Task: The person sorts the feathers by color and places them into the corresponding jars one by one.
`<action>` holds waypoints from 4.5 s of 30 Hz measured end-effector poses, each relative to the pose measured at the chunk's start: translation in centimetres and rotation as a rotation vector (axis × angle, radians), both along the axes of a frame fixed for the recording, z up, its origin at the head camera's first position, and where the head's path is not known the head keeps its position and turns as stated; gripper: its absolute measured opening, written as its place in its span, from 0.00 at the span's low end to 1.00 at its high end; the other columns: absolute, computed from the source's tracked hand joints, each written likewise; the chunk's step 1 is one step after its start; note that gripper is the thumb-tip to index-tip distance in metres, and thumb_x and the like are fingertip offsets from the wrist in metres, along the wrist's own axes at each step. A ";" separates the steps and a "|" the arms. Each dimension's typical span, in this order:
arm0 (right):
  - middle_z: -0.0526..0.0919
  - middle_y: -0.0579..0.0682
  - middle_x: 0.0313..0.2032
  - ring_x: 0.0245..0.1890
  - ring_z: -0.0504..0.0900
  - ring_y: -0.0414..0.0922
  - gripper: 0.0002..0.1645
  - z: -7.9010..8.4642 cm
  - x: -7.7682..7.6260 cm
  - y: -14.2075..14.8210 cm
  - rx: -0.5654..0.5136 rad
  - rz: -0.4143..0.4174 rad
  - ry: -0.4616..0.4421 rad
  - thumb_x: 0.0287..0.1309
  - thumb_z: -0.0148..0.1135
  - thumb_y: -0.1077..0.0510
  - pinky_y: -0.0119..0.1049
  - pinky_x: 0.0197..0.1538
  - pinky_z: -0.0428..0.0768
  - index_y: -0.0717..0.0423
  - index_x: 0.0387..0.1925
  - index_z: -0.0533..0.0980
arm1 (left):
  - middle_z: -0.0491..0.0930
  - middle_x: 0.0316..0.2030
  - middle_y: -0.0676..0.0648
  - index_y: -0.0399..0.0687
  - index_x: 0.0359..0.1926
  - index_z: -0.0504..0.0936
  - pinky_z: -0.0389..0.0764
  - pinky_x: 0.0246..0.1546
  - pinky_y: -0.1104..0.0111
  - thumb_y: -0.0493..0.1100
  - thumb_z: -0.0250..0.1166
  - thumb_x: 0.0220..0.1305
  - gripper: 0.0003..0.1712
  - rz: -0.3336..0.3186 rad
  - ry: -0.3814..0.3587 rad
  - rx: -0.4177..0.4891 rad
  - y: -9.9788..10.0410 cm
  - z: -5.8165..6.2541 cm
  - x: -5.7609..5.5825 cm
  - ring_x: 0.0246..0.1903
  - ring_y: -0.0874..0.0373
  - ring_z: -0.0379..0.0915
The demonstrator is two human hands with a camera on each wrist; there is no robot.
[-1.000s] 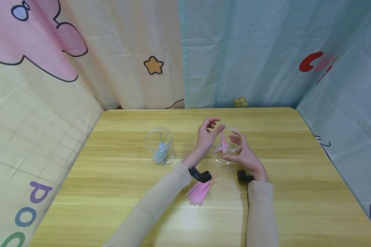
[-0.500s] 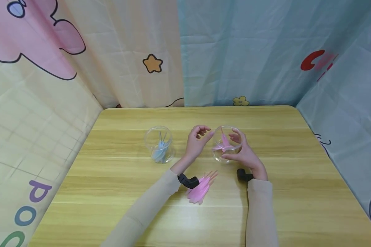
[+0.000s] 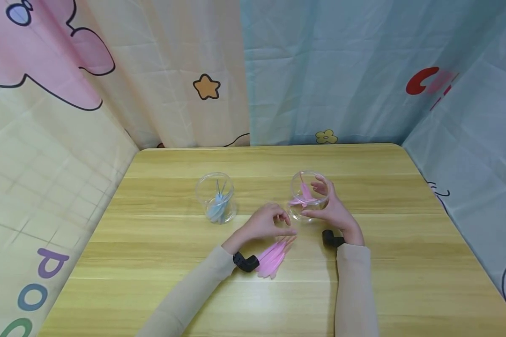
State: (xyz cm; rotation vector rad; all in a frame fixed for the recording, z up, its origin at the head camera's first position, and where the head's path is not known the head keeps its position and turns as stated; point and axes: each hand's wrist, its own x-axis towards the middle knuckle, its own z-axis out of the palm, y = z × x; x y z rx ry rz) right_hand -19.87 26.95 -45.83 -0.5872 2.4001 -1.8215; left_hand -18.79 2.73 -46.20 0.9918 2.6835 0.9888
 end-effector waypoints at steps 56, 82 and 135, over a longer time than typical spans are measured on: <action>0.53 0.65 0.66 0.66 0.52 0.64 0.62 -0.2 -0.1 0.1 0.026 -0.017 -0.020 0.44 0.71 0.72 0.62 0.59 0.58 0.55 0.70 0.40 | 0.72 0.20 0.64 0.61 0.22 0.83 0.66 0.24 0.76 0.58 0.67 0.57 0.13 0.032 0.037 -0.050 -1.1 0.7 1.1 0.23 0.68 0.65; 0.53 0.66 0.66 0.66 0.50 0.66 0.61 -0.2 -0.1 0.0 -0.005 -0.006 -0.020 0.45 0.70 0.73 0.69 0.59 0.52 0.54 0.71 0.41 | 0.74 0.20 0.61 0.59 0.21 0.80 0.67 0.23 0.75 0.56 0.66 0.60 0.14 -0.051 -0.194 -0.032 -1.3 1.7 0.3 0.20 0.66 0.65; 0.51 0.73 0.65 0.65 0.48 0.70 0.58 2.5 1.2 -0.9 0.001 0.003 -0.018 0.46 0.68 0.74 0.72 0.58 0.51 0.59 0.69 0.41 | 0.75 0.24 0.54 0.47 0.33 0.85 0.68 0.25 0.74 0.49 0.68 0.59 0.10 0.049 -0.143 0.422 -1.4 5.3 -1.1 0.25 0.61 0.68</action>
